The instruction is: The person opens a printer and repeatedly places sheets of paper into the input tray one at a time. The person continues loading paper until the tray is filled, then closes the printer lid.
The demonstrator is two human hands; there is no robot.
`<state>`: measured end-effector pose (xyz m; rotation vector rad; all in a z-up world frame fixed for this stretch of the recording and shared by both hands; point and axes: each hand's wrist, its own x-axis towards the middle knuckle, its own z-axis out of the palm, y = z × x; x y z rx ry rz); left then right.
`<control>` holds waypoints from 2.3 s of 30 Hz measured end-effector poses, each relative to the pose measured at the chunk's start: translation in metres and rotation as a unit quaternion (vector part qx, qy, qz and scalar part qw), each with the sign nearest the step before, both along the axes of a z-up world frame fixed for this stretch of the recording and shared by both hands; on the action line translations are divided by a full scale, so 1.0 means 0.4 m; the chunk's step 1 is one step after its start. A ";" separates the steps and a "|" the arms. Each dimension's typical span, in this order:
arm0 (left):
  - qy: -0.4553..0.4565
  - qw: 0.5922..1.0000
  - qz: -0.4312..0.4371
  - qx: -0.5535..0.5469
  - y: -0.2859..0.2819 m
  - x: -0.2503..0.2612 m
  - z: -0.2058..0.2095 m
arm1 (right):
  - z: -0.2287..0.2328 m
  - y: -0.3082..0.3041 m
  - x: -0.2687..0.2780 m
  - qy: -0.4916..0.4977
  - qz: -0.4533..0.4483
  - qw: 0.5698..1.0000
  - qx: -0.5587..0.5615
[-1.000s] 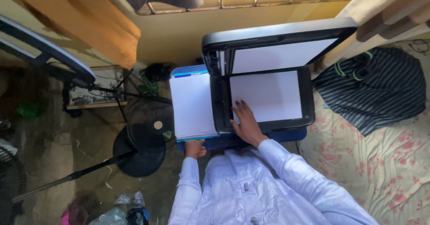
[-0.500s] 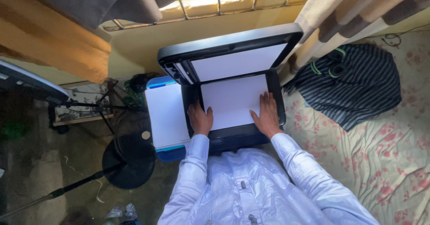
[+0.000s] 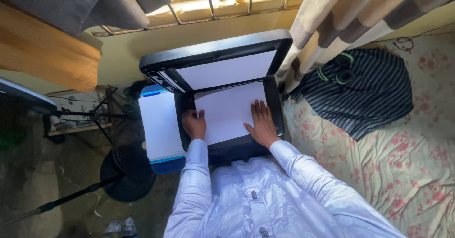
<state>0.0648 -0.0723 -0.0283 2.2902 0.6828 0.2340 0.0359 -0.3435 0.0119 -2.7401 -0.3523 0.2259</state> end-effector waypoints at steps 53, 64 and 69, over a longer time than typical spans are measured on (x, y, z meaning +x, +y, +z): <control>0.008 0.803 0.323 -0.501 0.553 -0.308 -0.199 | -0.019 0.837 -0.032 0.109 0.276 0.955 -0.010; 0.308 0.823 0.179 -0.443 0.532 -0.361 -0.210 | 0.018 0.764 -0.074 0.068 0.291 0.948 0.111; 0.321 0.869 0.104 -0.361 0.476 -0.389 -0.177 | 0.075 0.586 -0.116 0.099 0.159 0.947 0.261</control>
